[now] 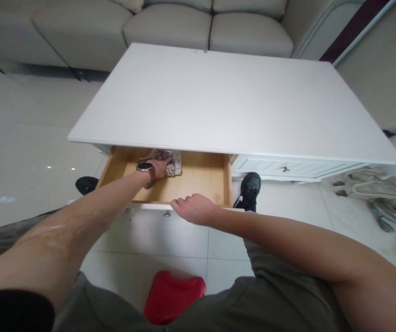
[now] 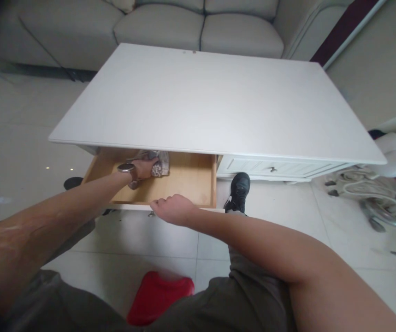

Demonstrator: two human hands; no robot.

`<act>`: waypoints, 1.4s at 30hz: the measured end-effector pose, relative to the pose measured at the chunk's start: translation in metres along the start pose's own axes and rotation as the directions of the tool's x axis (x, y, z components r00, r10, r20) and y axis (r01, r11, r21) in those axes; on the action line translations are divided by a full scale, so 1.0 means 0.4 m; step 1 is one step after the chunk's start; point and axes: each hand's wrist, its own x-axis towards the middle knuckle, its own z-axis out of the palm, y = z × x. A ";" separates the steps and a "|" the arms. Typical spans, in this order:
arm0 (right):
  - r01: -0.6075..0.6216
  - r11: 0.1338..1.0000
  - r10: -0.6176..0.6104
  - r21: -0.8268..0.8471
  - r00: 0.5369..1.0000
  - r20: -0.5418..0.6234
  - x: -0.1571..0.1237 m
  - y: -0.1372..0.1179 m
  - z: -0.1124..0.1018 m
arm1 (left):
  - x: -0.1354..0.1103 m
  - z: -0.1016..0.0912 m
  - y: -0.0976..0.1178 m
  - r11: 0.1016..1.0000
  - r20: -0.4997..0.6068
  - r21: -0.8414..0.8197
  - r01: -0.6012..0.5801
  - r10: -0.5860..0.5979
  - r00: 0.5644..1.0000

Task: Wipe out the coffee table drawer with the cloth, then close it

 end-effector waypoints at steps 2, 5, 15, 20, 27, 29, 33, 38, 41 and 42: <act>0.001 1.000 -0.001 0.000 1.000 -0.017 0.001 0.001 0.003 | -0.016 0.002 -0.042 0.997 0.000 0.067 0.049 -0.049 0.999; 0.017 1.000 -0.017 -0.003 0.999 -0.050 0.001 0.003 0.006 | -0.019 0.006 -0.065 0.987 0.022 0.146 0.062 -0.066 0.998; 0.223 0.962 -0.251 -0.158 0.950 -0.187 -0.009 0.016 0.007 | 0.019 0.041 0.259 0.833 0.119 -0.534 -0.146 0.245 0.962; 0.323 0.914 -0.374 -0.243 0.905 -0.204 -0.024 0.020 0.013 | 0.016 0.080 0.440 0.719 0.083 -0.617 -0.320 0.464 0.882; 0.435 0.880 -0.469 -0.193 0.859 -0.205 -0.034 0.004 0.024 | -0.051 0.052 0.418 0.583 -0.081 -0.434 -0.687 0.735 0.674; 0.440 0.883 -0.465 -0.167 0.868 -0.173 -0.030 0.000 0.021 | -0.085 0.028 0.424 0.582 -0.053 -0.307 -0.753 0.779 0.624; 0.414 0.904 -0.425 -0.111 0.900 -0.099 -0.021 -0.006 0.014 | -0.123 -0.005 0.436 0.525 0.020 -0.130 -0.841 0.849 0.527; 0.389 0.918 -0.395 -0.078 0.914 -0.095 -0.016 -0.009 0.010 | -0.108 0.027 0.390 0.531 0.078 -0.155 -0.833 0.847 0.526; 0.383 0.920 -0.391 -0.090 0.915 -0.100 -0.016 -0.008 0.005 | -0.090 0.055 0.338 0.636 0.081 -0.153 -0.757 0.771 0.632; 0.381 0.920 -0.389 -0.093 0.916 -0.095 -0.016 -0.008 0.004 | -0.086 0.058 0.320 0.664 0.087 -0.146 -0.733 0.747 0.659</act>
